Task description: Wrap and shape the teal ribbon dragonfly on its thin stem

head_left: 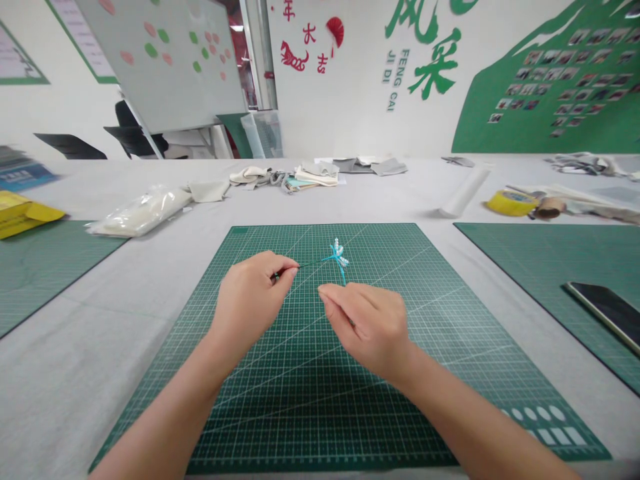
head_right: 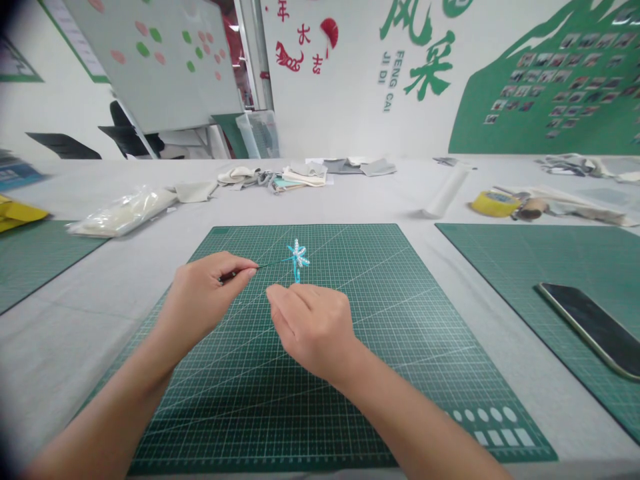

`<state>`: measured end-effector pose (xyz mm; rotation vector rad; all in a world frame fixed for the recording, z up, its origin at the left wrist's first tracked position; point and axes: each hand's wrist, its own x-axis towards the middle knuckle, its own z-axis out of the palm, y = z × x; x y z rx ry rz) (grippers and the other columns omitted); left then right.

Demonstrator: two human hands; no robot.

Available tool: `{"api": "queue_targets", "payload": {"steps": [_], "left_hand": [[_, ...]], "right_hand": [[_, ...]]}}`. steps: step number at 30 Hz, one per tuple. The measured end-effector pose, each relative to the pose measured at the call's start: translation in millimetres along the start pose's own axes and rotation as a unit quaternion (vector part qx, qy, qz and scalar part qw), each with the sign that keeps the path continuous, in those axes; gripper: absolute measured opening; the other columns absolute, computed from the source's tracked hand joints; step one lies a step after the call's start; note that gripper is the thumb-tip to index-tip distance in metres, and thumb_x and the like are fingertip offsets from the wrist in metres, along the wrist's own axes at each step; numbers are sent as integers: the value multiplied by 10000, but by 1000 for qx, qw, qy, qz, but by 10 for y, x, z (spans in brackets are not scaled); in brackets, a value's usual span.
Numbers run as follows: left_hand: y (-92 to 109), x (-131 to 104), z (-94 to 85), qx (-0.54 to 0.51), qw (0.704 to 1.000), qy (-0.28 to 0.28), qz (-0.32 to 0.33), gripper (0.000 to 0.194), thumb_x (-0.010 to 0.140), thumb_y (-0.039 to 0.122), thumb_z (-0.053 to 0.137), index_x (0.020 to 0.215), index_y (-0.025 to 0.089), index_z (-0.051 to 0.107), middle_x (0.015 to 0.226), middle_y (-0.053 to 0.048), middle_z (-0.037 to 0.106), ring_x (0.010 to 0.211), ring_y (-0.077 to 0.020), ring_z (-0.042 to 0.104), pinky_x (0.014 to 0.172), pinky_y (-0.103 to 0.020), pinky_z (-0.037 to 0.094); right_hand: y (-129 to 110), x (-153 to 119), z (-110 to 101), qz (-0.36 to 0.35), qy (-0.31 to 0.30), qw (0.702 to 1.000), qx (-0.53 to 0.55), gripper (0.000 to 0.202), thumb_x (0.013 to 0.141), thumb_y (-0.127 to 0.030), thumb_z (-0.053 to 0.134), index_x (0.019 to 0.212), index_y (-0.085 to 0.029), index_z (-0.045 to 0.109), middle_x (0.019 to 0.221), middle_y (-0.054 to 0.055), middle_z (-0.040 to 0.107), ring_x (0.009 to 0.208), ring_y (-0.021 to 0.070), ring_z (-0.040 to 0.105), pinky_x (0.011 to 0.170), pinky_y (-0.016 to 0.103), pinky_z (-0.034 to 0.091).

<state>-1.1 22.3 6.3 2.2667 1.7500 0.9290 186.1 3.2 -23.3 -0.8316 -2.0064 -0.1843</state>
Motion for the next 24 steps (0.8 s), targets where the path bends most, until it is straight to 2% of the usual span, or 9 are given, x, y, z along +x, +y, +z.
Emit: {"api": "queue_targets", "payload": {"steps": [5, 10, 17, 24], "left_hand": [[42, -22, 13, 37, 999, -23, 18, 233, 912, 295, 494, 914, 228, 717, 911, -15, 713, 833, -191, 635, 743, -313, 449], [64, -44, 17, 68, 995, -50, 56, 232, 923, 276, 485, 903, 239, 714, 862, 5, 696, 795, -169, 632, 691, -292, 435], [48, -55, 32, 93, 986, -78, 111, 226, 931, 277, 488, 900, 253, 711, 847, 26, 687, 782, -153, 633, 642, -276, 410], [50, -60, 12, 64, 980, -118, 149, 212, 932, 257, 497, 881, 250, 703, 864, 46, 693, 801, -135, 635, 680, -266, 415]], "right_hand": [[12, 29, -59, -39, 31, 996, -70, 169, 872, -88, 540, 912, -169, 683, 560, -7, 619, 488, 106, 517, 481, 260, 379], [57, 60, -79, -35, 67, 995, -62, 114, 858, -95, 592, 890, -147, 688, 560, -17, 623, 479, 93, 517, 473, 245, 387], [117, 75, -74, 9, 64, 998, -21, 100, 862, -114, 611, 870, -127, 710, 601, 4, 655, 509, 94, 558, 500, 239, 410], [224, 80, -74, 53, 54, 997, 1, 122, 886, -146, 597, 858, -156, 715, 666, 4, 699, 579, 100, 613, 557, 234, 444]]}}
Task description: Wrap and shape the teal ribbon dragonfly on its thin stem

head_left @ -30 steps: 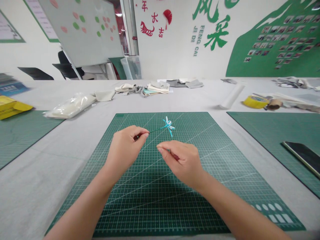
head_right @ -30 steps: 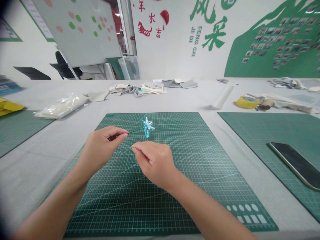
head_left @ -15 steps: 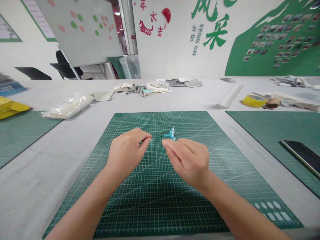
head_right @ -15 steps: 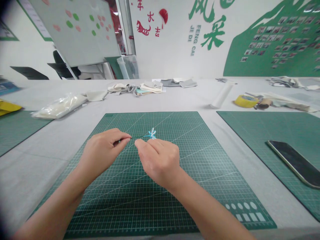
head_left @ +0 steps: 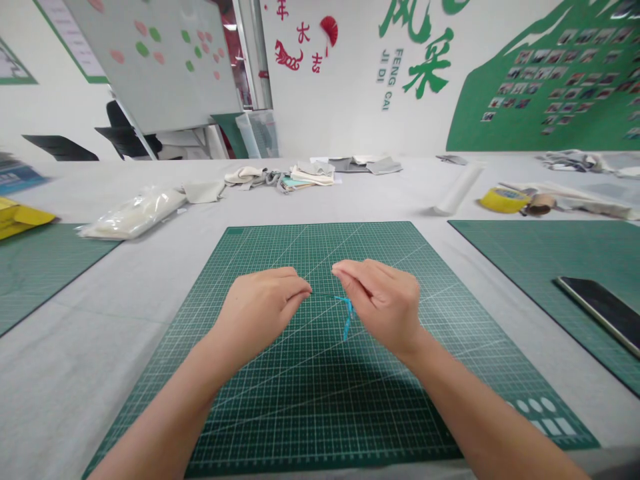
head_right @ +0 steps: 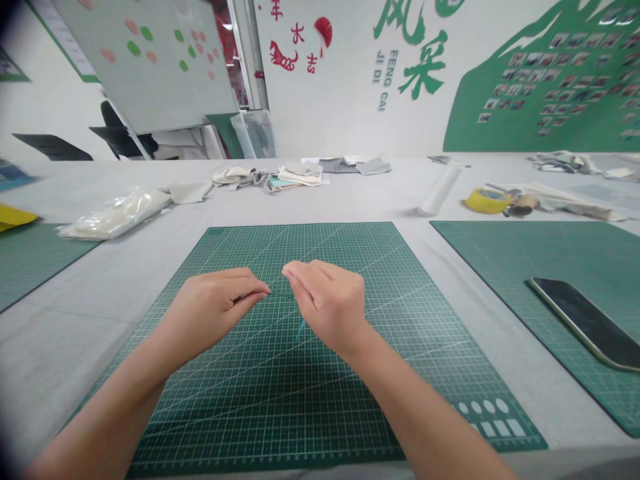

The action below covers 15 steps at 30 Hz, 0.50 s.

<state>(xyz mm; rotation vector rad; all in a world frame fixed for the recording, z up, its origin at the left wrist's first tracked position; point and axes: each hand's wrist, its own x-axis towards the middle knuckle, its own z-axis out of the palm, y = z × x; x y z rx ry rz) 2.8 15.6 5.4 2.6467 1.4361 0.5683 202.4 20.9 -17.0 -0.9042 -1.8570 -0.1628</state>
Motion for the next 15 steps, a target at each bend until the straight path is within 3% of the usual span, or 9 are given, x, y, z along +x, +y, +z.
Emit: {"api": "queue_targets", "payload": {"steps": [7, 12, 15], "left_hand": [[20, 13, -12, 4, 998, -48, 43, 256, 939, 240, 472, 818, 225, 696, 806, 26, 687, 776, -151, 632, 675, -272, 414], [17, 13, -32, -51, 995, -65, 61, 224, 938, 247, 492, 858, 222, 700, 838, 21, 692, 797, -142, 626, 705, -261, 424], [4, 9, -46, -107, 989, -76, 70, 195, 932, 244, 519, 857, 217, 697, 840, 28, 696, 793, -123, 620, 715, -245, 426]], "right_hand": [[60, -2, 18, 36, -23, 998, 36, 144, 904, -188, 581, 856, -184, 716, 729, 2, 728, 640, 110, 650, 601, 236, 464], [137, -13, 65, 118, -44, 987, 102, 119, 887, -233, 611, 846, -220, 721, 794, -14, 738, 693, 113, 650, 646, 241, 467], [218, 3, 92, 174, -78, 970, 149, 116, 863, -275, 640, 803, -222, 724, 699, -27, 697, 574, 94, 562, 565, 239, 421]]}}
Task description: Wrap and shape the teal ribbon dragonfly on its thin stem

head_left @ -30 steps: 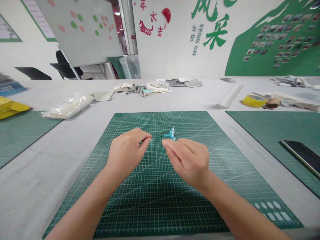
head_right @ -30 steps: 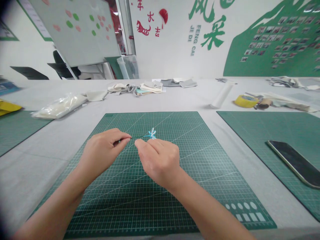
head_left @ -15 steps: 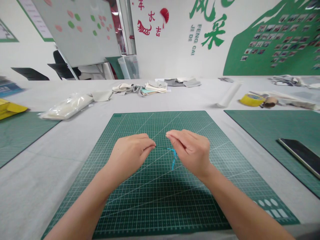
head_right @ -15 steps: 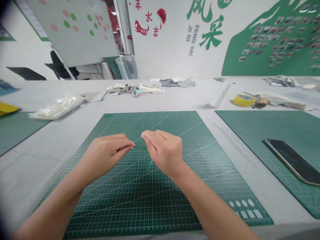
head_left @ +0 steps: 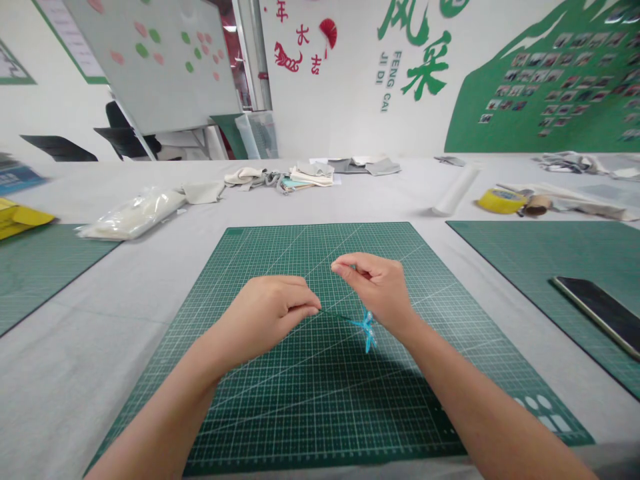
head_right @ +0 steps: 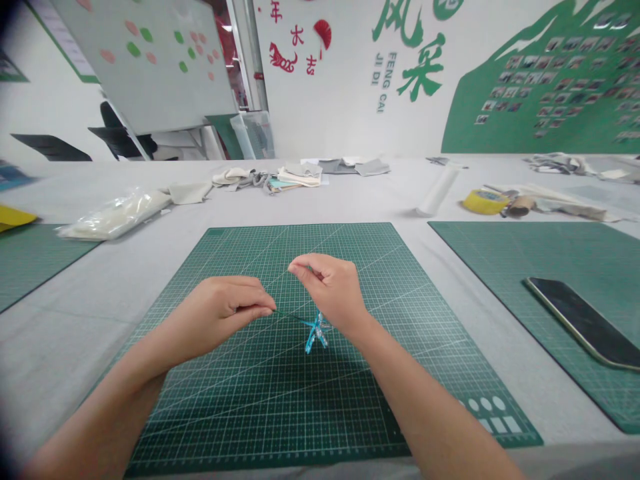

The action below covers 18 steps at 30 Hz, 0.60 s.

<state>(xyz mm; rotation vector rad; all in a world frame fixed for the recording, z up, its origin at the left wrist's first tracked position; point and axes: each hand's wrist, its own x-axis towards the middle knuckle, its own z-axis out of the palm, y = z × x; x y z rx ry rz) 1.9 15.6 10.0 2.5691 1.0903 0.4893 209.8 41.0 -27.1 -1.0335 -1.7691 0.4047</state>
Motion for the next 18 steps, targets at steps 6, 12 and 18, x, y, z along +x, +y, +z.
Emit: {"api": "queue_targets", "payload": {"steps": [6, 12, 18], "left_hand": [[-3, 7, -17, -68, 998, -1, 7, 172, 911, 180, 543, 860, 206, 706, 836, 25, 698, 791, -109, 617, 719, -236, 431], [9, 7, -28, -95, 995, -1, 3, 175, 902, 161, 549, 842, 199, 708, 808, 21, 686, 768, -103, 612, 702, -231, 437], [49, 3, -58, -127, 992, 19, -7, 178, 892, 160, 556, 808, 206, 706, 780, 17, 688, 741, -108, 618, 687, -233, 451]], "right_hand": [[95, 95, -35, 91, -70, 989, 95, 139, 804, -318, 689, 743, -199, 729, 525, -48, 521, 488, 79, 374, 483, 241, 302], [167, 112, -20, 133, -85, 977, 146, 166, 779, -356, 701, 739, -197, 727, 566, -31, 521, 537, 89, 374, 508, 250, 286], [185, 110, 37, 169, -96, 965, 174, 185, 750, -360, 700, 723, -177, 705, 532, -49, 478, 517, 83, 348, 495, 239, 275]]}}
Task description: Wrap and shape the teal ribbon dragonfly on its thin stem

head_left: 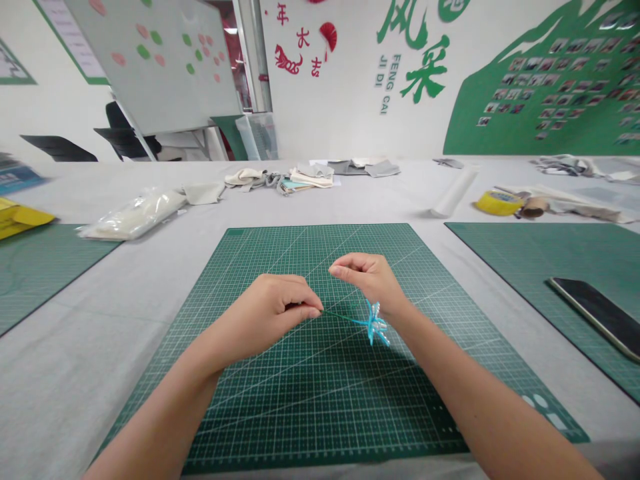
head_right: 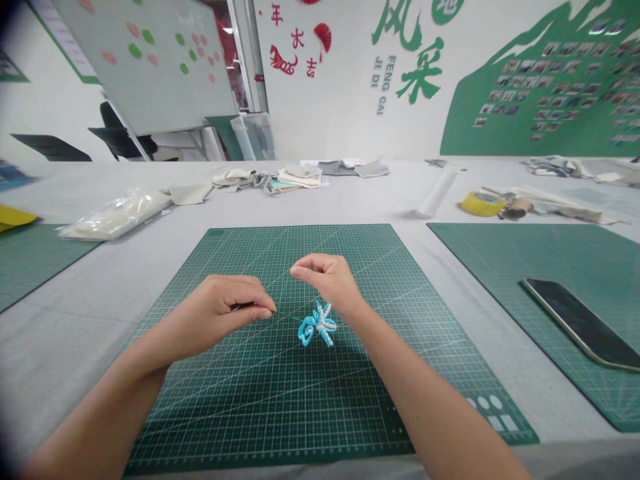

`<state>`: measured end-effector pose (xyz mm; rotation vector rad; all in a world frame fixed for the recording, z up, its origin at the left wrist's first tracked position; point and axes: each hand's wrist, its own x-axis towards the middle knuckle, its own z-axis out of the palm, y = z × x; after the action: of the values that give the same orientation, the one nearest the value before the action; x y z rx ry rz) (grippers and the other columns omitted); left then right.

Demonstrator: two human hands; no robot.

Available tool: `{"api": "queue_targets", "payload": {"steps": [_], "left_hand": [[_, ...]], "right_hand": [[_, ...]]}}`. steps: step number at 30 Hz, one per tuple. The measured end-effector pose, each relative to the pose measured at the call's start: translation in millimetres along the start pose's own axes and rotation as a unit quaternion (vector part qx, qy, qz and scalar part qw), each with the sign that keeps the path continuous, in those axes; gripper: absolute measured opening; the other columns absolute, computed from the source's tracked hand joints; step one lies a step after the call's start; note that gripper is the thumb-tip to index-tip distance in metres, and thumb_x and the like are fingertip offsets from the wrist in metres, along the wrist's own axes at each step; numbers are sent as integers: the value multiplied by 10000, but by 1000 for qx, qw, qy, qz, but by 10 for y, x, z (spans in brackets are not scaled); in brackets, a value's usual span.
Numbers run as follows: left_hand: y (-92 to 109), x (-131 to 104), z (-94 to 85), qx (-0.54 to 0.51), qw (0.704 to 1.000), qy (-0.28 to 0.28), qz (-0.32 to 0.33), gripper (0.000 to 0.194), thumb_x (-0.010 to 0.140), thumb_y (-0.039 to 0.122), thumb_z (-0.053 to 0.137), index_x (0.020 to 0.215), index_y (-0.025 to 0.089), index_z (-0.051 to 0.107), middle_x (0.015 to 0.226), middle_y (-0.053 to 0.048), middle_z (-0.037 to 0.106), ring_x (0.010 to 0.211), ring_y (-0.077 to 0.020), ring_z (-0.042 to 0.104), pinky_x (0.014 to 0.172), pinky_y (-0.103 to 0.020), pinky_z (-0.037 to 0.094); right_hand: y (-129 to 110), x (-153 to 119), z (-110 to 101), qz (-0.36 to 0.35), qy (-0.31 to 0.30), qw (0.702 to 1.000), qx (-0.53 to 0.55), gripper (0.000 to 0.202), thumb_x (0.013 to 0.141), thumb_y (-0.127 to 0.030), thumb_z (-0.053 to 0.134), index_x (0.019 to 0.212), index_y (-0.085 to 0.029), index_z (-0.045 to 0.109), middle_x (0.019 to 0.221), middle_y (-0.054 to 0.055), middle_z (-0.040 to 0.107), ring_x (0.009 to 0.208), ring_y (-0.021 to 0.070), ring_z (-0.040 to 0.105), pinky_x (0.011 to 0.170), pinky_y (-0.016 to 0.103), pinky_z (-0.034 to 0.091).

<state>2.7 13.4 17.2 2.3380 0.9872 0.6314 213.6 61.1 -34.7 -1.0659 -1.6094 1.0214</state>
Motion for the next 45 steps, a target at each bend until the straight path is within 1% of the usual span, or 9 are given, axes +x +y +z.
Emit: {"api": "queue_targets", "payload": {"steps": [4, 8, 11, 18, 23, 29, 38, 41, 45], "left_hand": [[1, 3, -8, -7, 998, 60, -12, 146, 882, 188, 580, 817, 207, 710, 788, 5, 694, 739, -120, 623, 680, -241, 457], [-37, 11, -10, 7, 985, 168, -45, 130, 874, 237, 597, 825, 206, 713, 771, -2, 684, 715, -128, 608, 645, -251, 447], [-63, 22, -8, 7, 970, 229, -75, 125, 861, 259, 607, 830, 203, 715, 781, -3, 692, 716, -134, 605, 633, -255, 446], [-115, 29, -2, 2, 940, 308, -147, 171, 848, 290, 603, 905, 198, 734, 813, -17, 711, 722, -153, 608, 617, -273, 449], [-160, 20, -14, 18, 935, 316, -162, 189, 850, 317, 595, 912, 204, 733, 790, -8, 712, 678, -147, 605, 602, -277, 448], [-145, 30, -21, 44, 940, 294, -164, 186, 850, 304, 581, 881, 206, 737, 821, -19, 726, 740, -169, 635, 636, -292, 465], [-167, 32, 9, 65, 951, 262, -150, 187, 871, 302, 566, 891, 213, 729, 856, -19, 725, 784, -174, 645, 687, -302, 482], [-162, 28, 49, 102, 955, 246, -132, 192, 887, 283, 545, 898, 213, 723, 844, -17, 716, 780, -169, 640, 692, -301, 476], [-142, 25, 111, 160, 956, 222, -102, 194, 897, 254, 525, 882, 209, 713, 828, -21, 710, 776, -174, 641, 702, -308, 471]], "right_hand": [[35, 1, 53, 46, -21, 997, 63, 191, 725, -349, 702, 712, -160, 681, 512, -60, 457, 479, 72, 311, 466, 230, 257], [67, -17, 118, 68, -27, 994, 80, 164, 714, -327, 692, 701, -165, 670, 533, -51, 485, 476, 71, 305, 465, 225, 266], [46, -52, 166, 78, -43, 993, 75, 147, 726, -317, 681, 702, -172, 670, 538, -50, 494, 478, 73, 317, 483, 228, 289], [-100, -181, 256, 5, -82, 997, -14, 159, 810, -273, 631, 691, -175, 671, 596, -32, 542, 565, 97, 433, 551, 240, 343], [-216, -281, 275, -62, -80, 994, -48, 147, 847, -228, 618, 722, -187, 683, 622, -30, 592, 583, 98, 488, 557, 231, 371], [-359, -363, 262, -134, -64, 988, -47, 142, 877, -218, 598, 784, -198, 703, 709, -12, 681, 610, 100, 560, 576, 231, 431], [-425, -395, 230, -189, -24, 979, -73, 134, 883, -190, 593, 818, -197, 710, 745, -12, 723, 617, 95, 617, 572, 214, 477], [-418, -414, 236, -239, -11, 965, -111, 144, 894, -169, 568, 867, -200, 706, 772, -9, 731, 654, 100, 644, 604, 218, 493], [-377, -424, 241, -316, 29, 926, -203, 170, 906, -165, 534, 895, -187, 702, 637, -14, 671, 551, 97, 580, 550, 229, 461]]}}
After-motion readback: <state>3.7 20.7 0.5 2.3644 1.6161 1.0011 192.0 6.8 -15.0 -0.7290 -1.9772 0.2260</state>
